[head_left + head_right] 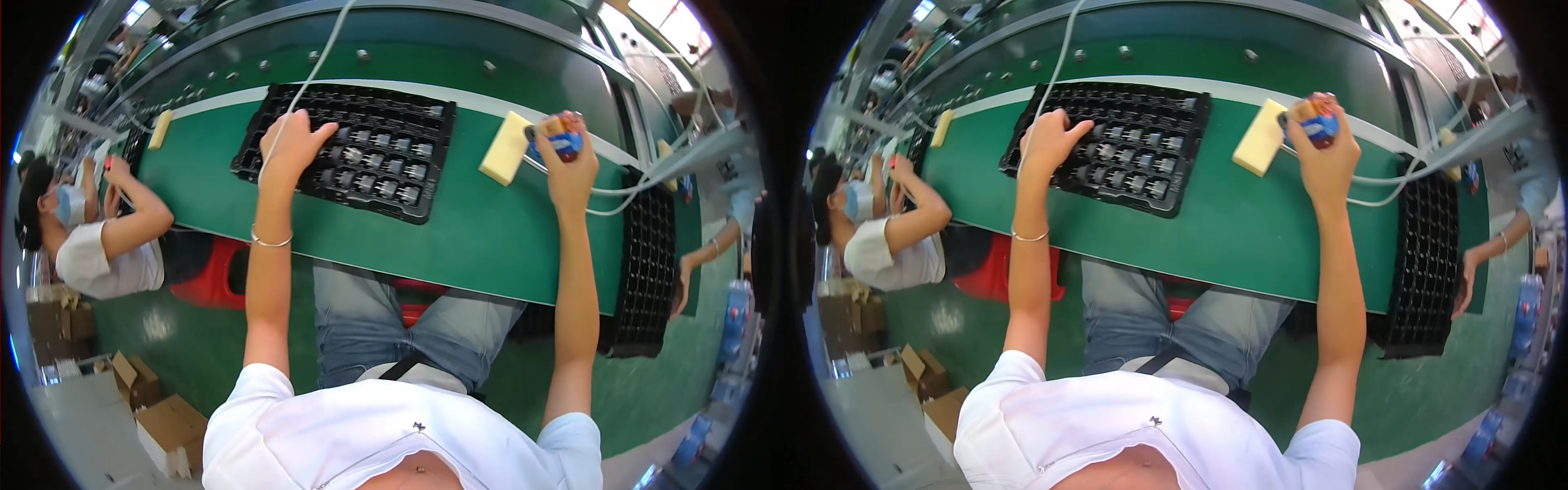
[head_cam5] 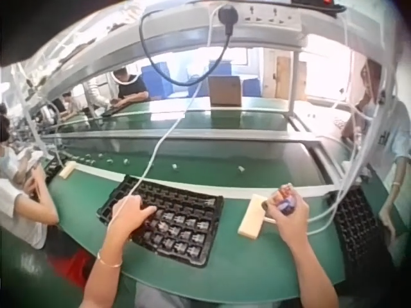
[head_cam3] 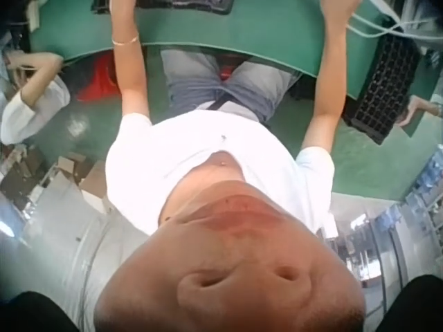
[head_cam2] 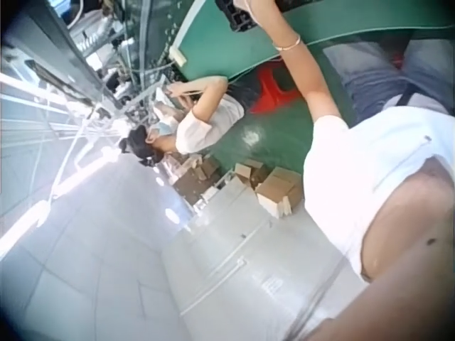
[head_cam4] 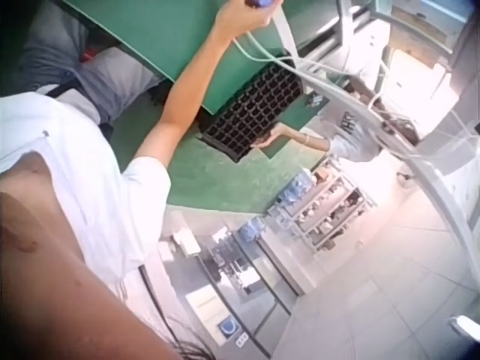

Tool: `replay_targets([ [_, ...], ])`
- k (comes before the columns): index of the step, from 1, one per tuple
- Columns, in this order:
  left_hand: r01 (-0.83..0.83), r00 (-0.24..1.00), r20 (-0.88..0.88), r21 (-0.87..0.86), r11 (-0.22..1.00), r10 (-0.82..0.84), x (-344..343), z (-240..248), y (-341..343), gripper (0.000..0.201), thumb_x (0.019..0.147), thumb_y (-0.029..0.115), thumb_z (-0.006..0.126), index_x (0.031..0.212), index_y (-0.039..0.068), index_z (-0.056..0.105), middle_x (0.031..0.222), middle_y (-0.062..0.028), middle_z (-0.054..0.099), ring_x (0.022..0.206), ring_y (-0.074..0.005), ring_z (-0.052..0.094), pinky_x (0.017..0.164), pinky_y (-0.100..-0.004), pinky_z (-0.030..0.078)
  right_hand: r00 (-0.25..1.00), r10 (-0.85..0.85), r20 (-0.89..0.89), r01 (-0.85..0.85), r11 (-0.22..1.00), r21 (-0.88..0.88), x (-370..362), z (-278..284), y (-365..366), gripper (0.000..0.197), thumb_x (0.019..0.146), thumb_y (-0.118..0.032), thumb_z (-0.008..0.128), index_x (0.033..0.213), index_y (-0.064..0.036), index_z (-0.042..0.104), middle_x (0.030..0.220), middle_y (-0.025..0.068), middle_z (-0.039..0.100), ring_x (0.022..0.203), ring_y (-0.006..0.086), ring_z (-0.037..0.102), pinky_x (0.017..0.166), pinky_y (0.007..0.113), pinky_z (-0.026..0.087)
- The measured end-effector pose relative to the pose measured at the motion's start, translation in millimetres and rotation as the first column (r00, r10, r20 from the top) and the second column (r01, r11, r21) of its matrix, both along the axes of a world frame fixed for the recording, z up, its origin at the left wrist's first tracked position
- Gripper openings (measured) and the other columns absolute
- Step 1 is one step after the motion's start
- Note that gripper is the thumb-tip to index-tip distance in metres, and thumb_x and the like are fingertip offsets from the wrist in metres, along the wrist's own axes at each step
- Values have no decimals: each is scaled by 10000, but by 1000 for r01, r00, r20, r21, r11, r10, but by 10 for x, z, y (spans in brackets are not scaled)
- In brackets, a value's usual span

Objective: The person assembles small metal parts into a relay housing by hand, taking the parts from a component tray and inserting them into the housing on an assembly table.

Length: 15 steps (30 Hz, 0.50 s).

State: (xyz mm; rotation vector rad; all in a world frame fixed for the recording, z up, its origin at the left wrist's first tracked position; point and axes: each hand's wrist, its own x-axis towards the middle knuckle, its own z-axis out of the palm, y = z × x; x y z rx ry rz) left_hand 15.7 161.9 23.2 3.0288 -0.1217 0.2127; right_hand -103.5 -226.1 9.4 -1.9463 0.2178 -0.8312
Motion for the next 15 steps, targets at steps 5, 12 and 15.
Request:
replay_targets([
  [5,-40,999,-26,35,999,40,33,-31,-206,412,829,465,690,833,53,702,846,-149,715,851,-354,694,764,-460,538,994,24,-111,-49,973,-226,-45,-31,5,506,759,-208,817,1186,7,649,845,76,684,718,96,622,676,269,528],
  [12,38,993,116,-107,994,-26,-28,70,-334,312,801,350,708,861,45,683,787,-132,702,747,-307,691,699,-401,532,998,-3,-61,-15,954,-299,-40,-93,91,395,734,-256,799,999,-1,657,689,51,575,565,119,487,545,276,432],
  [15,291,954,233,-548,784,-192,-97,127,-621,216,800,184,728,906,22,632,809,-98,694,734,-193,679,647,-306,503,997,-12,-80,-14,951,-308,-58,-93,68,380,731,-250,797,971,3,646,692,56,575,568,131,496,552,282,436],
])
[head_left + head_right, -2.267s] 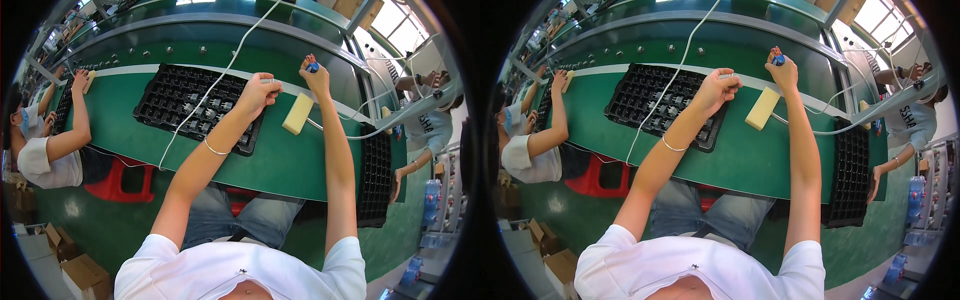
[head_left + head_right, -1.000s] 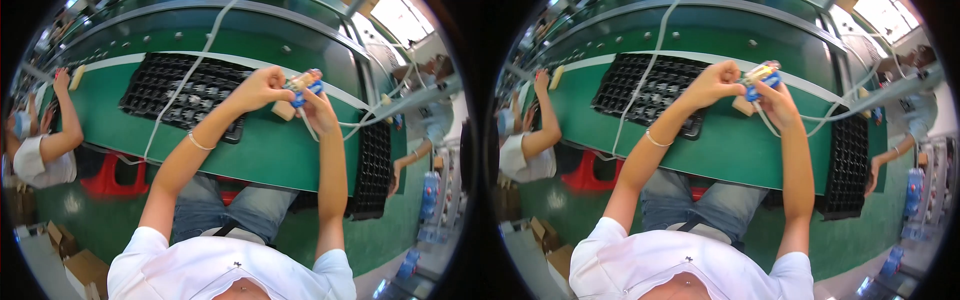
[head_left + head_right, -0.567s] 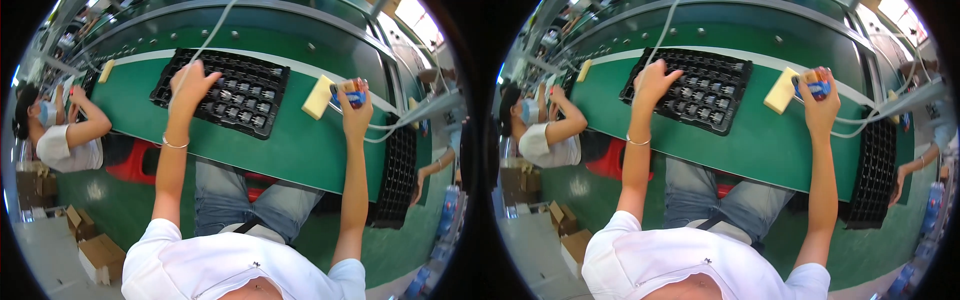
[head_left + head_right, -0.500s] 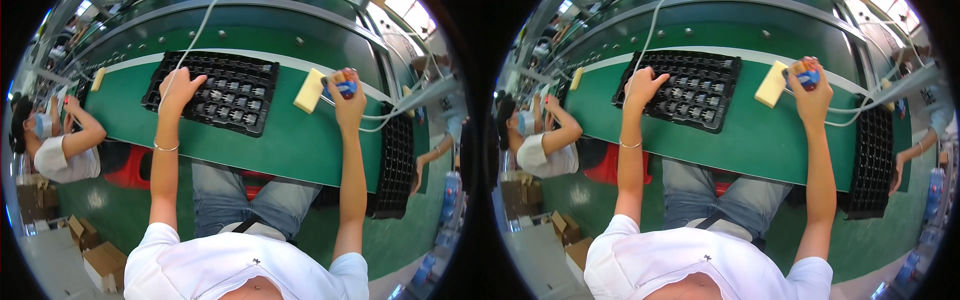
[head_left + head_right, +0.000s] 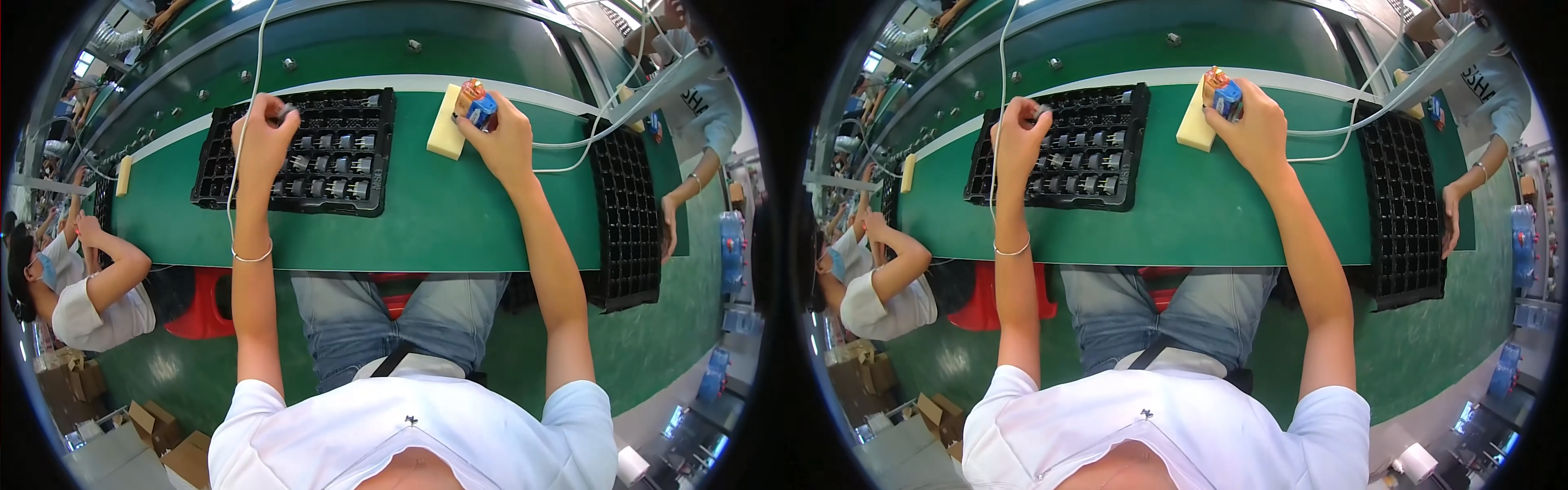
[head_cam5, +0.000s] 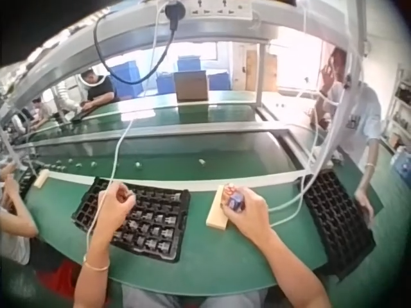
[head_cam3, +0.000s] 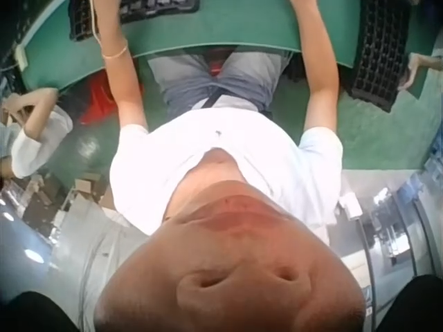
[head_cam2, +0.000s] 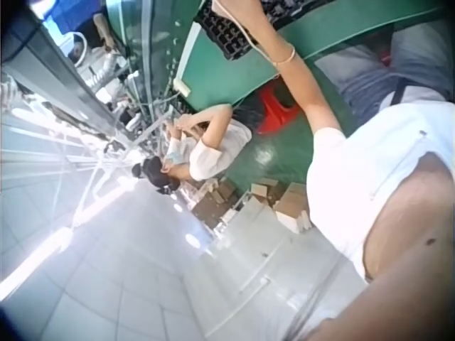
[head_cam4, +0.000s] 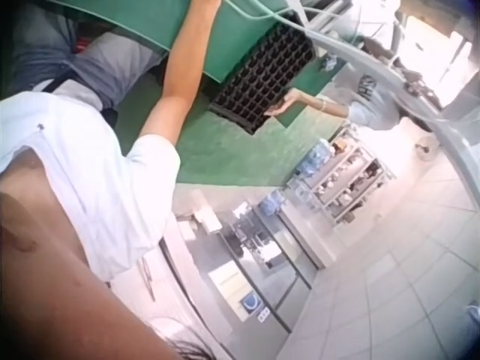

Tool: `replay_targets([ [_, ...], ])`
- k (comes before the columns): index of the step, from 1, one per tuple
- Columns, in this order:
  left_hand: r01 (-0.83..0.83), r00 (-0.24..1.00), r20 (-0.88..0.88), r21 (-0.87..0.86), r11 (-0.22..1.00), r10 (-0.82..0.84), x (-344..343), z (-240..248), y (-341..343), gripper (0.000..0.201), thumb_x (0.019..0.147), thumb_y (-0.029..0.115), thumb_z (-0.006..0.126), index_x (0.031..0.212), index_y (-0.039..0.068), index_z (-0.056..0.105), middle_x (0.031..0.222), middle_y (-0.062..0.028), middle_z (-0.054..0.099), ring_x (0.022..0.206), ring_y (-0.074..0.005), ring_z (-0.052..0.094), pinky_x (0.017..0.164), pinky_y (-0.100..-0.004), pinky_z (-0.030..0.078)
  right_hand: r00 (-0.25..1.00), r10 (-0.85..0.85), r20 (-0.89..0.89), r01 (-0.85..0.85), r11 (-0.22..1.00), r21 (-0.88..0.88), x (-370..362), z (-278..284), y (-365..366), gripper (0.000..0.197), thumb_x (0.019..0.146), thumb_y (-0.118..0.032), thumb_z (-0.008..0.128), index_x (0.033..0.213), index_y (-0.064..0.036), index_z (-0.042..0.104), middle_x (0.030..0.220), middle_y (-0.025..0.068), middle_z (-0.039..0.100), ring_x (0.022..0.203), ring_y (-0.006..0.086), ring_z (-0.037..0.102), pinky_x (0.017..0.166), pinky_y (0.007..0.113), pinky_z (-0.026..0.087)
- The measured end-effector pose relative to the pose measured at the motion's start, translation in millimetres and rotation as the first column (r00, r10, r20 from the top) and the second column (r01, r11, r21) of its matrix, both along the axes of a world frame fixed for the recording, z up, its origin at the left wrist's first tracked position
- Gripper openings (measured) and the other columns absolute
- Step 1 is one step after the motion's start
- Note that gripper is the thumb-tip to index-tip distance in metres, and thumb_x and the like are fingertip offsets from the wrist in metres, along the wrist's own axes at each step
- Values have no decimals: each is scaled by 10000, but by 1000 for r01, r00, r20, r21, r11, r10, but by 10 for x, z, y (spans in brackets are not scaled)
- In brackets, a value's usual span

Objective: The person assembles small metal parts into a relay housing by hand, taking the parts from a component tray and inserting them into the housing on an assembly table.

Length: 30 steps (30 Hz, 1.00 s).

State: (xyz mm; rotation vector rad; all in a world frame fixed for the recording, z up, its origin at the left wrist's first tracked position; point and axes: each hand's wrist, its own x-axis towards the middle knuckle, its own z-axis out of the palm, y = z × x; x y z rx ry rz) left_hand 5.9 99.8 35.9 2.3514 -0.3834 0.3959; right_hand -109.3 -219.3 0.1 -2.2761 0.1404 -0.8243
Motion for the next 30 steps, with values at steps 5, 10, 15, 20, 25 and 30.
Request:
replay_targets([
  [5,256,855,-204,-634,730,-477,-74,83,-547,211,853,93,715,1029,24,622,876,-1,653,719,-48,573,627,-192,456,1000,-9,-23,8,1000,-14,11,2,3,366,728,-248,798,936,5,634,702,71,579,572,152,506,560,294,445],
  [10,236,710,-172,-856,461,-683,-72,61,-990,184,890,125,675,1042,27,641,843,-4,640,655,-42,540,533,-177,361,999,-9,-35,8,1000,-21,9,34,12,356,728,-243,799,905,6,616,712,83,574,588,172,519,575,311,457],
  [15,99,668,-256,-900,424,-698,-46,-166,-1065,270,965,185,603,1139,-21,619,828,-30,621,650,-82,533,548,-207,392,1000,2,-16,-2,1000,-24,26,8,10,356,727,-231,800,923,6,620,716,79,578,590,168,520,576,307,458],
  [20,-77,579,-308,-942,326,-755,-15,-280,-981,353,995,289,538,1111,-37,608,794,-36,589,640,-112,509,580,-254,389,999,35,-23,-35,999,15,67,39,30,403,723,-211,796,1022,13,645,750,65,613,604,146,532,597,288,474],
  [25,-214,596,-293,-955,204,-747,-7,-293,-955,301,981,257,559,1030,-26,650,755,-37,581,618,-104,498,552,-242,387,995,57,-81,-54,998,38,241,52,10,474,694,-208,801,1077,20,641,804,83,650,662,151,591,676,276,514],
  [30,-205,546,-294,-955,215,-784,41,-338,-888,359,1009,300,517,1147,-17,615,756,-31,569,622,-120,476,583,-251,392,997,16,-80,-14,1000,21,795,74,-71,305,703,-281,731,859,-49,610,737,144,648,674,339,627,670,385,515],
])
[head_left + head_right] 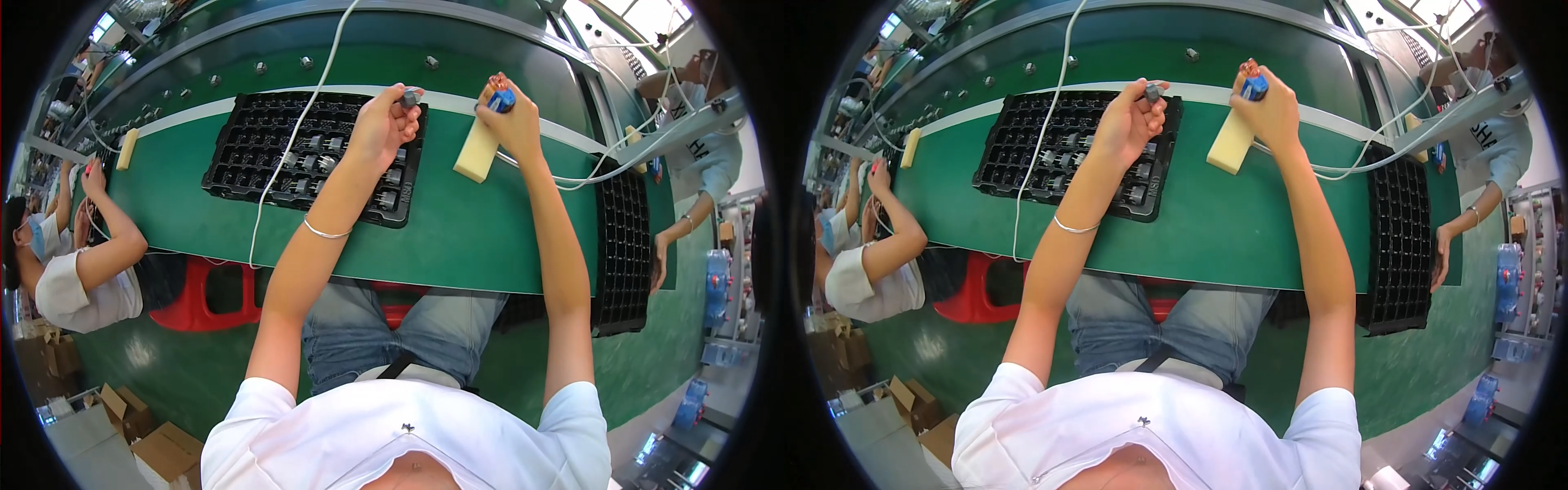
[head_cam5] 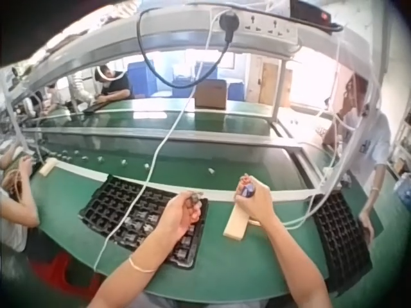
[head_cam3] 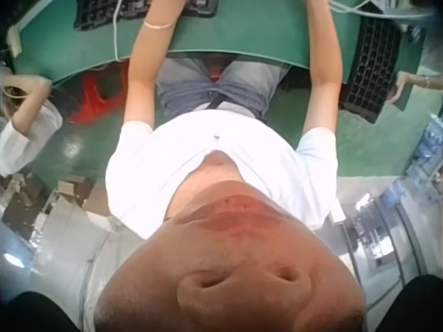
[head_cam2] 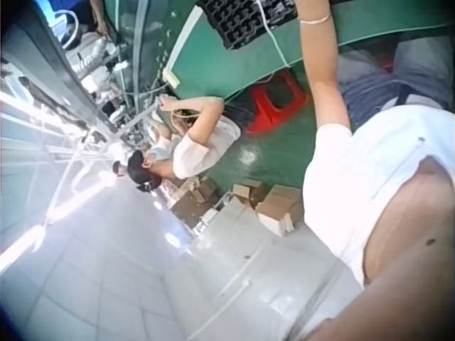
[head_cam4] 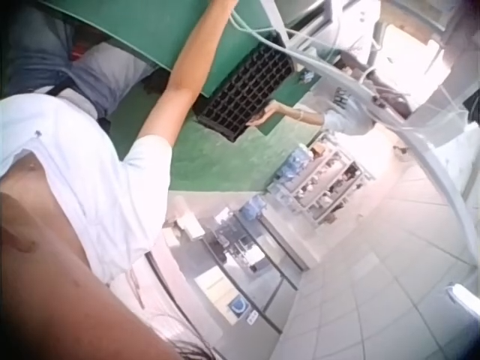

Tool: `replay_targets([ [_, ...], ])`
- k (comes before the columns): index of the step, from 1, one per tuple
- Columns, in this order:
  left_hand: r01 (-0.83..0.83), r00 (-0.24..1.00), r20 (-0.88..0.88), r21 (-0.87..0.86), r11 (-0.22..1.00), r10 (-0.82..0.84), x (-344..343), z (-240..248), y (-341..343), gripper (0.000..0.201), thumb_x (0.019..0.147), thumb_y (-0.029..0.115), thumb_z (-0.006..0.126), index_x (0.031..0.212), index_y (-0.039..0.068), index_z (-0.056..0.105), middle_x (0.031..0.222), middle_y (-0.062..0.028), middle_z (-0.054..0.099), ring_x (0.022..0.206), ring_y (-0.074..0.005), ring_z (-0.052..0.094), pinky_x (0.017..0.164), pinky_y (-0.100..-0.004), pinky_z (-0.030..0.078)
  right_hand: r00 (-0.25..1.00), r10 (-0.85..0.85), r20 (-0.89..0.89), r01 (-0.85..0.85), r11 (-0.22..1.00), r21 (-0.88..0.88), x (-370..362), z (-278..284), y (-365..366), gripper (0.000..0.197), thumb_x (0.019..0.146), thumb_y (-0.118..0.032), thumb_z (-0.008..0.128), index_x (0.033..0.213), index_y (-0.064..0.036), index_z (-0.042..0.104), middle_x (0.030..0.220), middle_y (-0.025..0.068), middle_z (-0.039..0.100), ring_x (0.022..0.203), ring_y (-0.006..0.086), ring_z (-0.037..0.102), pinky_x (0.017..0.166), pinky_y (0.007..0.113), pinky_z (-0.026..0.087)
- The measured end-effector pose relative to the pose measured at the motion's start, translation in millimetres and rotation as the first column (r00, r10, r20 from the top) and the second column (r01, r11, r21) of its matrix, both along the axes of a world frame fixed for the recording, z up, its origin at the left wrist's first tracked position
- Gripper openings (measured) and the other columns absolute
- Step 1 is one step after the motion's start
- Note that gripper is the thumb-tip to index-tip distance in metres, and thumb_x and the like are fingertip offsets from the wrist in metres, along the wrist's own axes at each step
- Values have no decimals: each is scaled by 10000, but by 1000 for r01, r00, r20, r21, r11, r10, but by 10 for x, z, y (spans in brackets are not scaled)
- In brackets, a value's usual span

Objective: The person assembles small metal parts into a relay housing by hand, taking the parts from a component tray and inserting them into the housing on an assembly table.

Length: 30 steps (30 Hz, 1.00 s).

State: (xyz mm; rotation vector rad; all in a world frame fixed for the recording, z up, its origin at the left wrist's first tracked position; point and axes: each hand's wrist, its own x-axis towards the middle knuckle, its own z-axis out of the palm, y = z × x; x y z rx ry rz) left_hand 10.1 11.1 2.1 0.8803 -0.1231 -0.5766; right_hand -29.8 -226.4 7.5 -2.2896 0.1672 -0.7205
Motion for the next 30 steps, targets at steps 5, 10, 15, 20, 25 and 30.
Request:
replay_targets([
  [5,-25,989,145,54,998,17,-57,83,-57,269,975,184,586,1157,-4,650,836,-90,684,606,-100,550,559,-219,440,996,-91,-6,90,995,-52,612,-138,-341,356,671,-328,744,870,-56,630,757,154,667,706,355,644,697,413,521],
  [10,-74,980,189,65,995,60,-49,28,-57,174,892,87,683,1013,-1,595,893,-122,738,554,-76,561,500,-201,434,969,-241,-45,229,956,-182,870,-270,-444,406,674,-374,747,944,-78,681,865,177,711,822,385,684,740,442,537],
  [15,-93,959,278,137,986,52,-107,126,-66,166,898,104,679,1013,10,605,921,-132,742,572,-74,571,515,-195,432,978,-181,-106,158,968,-194,837,-125,-494,366,705,-375,740,897,-65,709,823,175,707,784,392,672,727,449,528],
  [20,-183,907,417,255,949,62,-179,235,-58,164,900,113,681,1010,15,610,937,-129,749,579,-67,578,516,-186,410,945,263,-196,-127,844,521,243,267,-48,326,882,-342,729,962,-26,720,741,-10,642,623,36,546,530,208,364],
  [25,-176,844,536,327,929,-29,-333,288,-137,187,875,139,716,957,9,610,785,-78,725,604,-82,637,495,-197,394,941,332,-57,-200,687,698,-383,314,319,371,925,-286,696,1163,-4,654,904,17,671,724,46,587,567,199,413],
  [30,-126,841,528,407,905,-121,-456,311,-177,196,862,152,733,938,13,616,726,-53,702,624,-90,656,509,-204,403,901,432,-47,-240,585,775,-534,186,268,330,931,-235,695,1156,1,639,954,35,675,786,79,639,629,217,500],
])
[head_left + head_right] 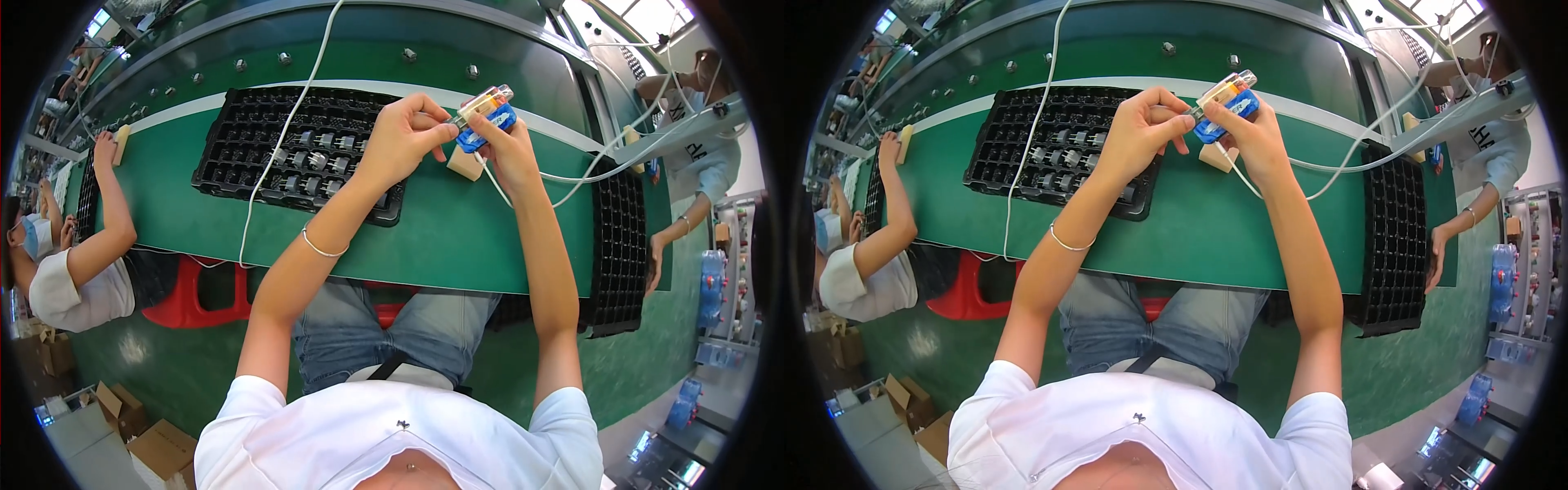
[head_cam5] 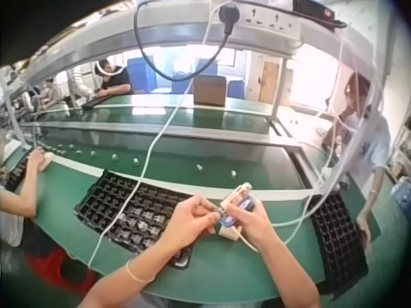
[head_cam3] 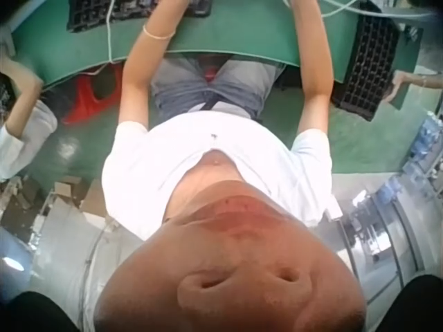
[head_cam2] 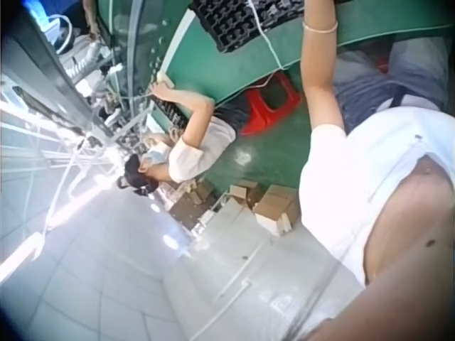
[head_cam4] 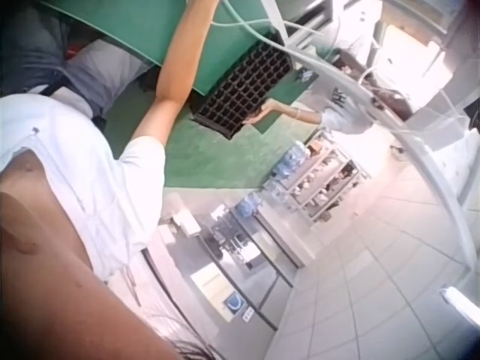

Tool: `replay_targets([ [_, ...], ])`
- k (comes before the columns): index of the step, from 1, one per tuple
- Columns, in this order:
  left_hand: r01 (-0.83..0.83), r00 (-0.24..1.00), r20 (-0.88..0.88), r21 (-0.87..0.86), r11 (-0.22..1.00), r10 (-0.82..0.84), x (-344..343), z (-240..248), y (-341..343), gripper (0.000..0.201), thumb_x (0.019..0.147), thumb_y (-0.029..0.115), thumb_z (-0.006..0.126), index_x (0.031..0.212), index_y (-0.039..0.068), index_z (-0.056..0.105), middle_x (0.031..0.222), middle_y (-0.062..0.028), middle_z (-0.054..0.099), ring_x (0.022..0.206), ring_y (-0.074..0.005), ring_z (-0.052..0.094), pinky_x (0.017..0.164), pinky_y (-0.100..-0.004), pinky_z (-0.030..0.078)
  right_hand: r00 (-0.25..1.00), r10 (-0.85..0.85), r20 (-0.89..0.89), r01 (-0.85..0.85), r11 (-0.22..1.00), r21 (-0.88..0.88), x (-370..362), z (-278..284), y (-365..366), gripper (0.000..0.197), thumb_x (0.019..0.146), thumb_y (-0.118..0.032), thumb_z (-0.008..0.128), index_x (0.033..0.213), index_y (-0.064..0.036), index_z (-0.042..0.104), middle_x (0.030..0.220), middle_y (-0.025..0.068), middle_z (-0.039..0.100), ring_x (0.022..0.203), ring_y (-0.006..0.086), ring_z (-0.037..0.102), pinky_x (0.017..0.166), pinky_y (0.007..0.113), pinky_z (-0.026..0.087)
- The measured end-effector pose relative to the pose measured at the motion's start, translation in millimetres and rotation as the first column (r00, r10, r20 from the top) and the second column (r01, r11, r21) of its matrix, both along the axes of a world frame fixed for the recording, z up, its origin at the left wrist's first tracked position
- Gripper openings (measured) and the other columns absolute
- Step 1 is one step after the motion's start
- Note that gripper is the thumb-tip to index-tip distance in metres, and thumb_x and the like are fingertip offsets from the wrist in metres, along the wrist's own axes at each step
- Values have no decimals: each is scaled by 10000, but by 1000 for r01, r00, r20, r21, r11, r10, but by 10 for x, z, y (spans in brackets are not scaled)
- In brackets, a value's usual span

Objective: The person assembles small metal parts into a relay housing by hand, taking the parts from a component tray and inserting them into the housing on an assembly table.

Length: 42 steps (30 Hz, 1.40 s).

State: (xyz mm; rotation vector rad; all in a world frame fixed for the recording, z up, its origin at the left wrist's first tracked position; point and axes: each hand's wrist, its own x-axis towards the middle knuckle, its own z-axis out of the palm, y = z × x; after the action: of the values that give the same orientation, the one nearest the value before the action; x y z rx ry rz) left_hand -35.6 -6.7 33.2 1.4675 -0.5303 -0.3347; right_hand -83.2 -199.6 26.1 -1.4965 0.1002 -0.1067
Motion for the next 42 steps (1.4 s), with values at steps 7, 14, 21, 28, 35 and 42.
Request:
replay_targets([
  [7,42,986,151,166,985,-67,10,-134,-58,204,848,124,737,941,-17,622,738,-57,711,664,-91,654,587,-226,466,987,129,-93,-108,973,206,-177,-82,-79,382,959,-263,666,1239,-18,577,1047,40,661,868,87,648,608,217,491],
  [14,16,988,150,125,992,-35,-74,-167,-23,209,812,124,772,908,-11,644,734,-37,688,651,-66,615,576,-216,437,984,155,-85,-128,957,260,-266,-192,-121,363,982,-243,635,1262,-24,564,1082,38,666,879,82,656,661,223,503],
  [21,-582,765,631,593,556,128,96,122,871,443,801,413,775,773,-6,631,667,-150,636,592,-264,611,579,-371,470,991,-96,-90,103,992,74,-236,-127,-442,274,957,-223,648,1139,-19,625,962,15,674,782,69,635,632,208,472],
  [28,-531,845,527,847,27,92,303,52,1649,524,835,548,672,899,28,685,855,-175,712,845,-361,694,743,-476,528,938,-192,288,334,721,-607,-237,-63,-239,398,816,-257,756,1054,45,652,831,82,669,727,132,612,714,301,518],
  [35,-601,799,593,791,116,96,329,-138,1747,464,823,459,717,732,8,656,708,-163,669,686,-315,658,626,-425,493,907,-185,378,408,603,-685,-249,-185,-162,356,776,-253,786,973,20,672,808,86,617,663,183,566,639,311,476],
  [42,-598,801,585,787,154,125,274,-111,1735,418,800,403,741,737,-4,668,698,-157,665,659,-311,650,619,-402,496,900,-206,385,431,559,-709,-257,-194,-147,344,758,-258,791,914,24,672,772,82,583,642,206,543,621,331,461],
])
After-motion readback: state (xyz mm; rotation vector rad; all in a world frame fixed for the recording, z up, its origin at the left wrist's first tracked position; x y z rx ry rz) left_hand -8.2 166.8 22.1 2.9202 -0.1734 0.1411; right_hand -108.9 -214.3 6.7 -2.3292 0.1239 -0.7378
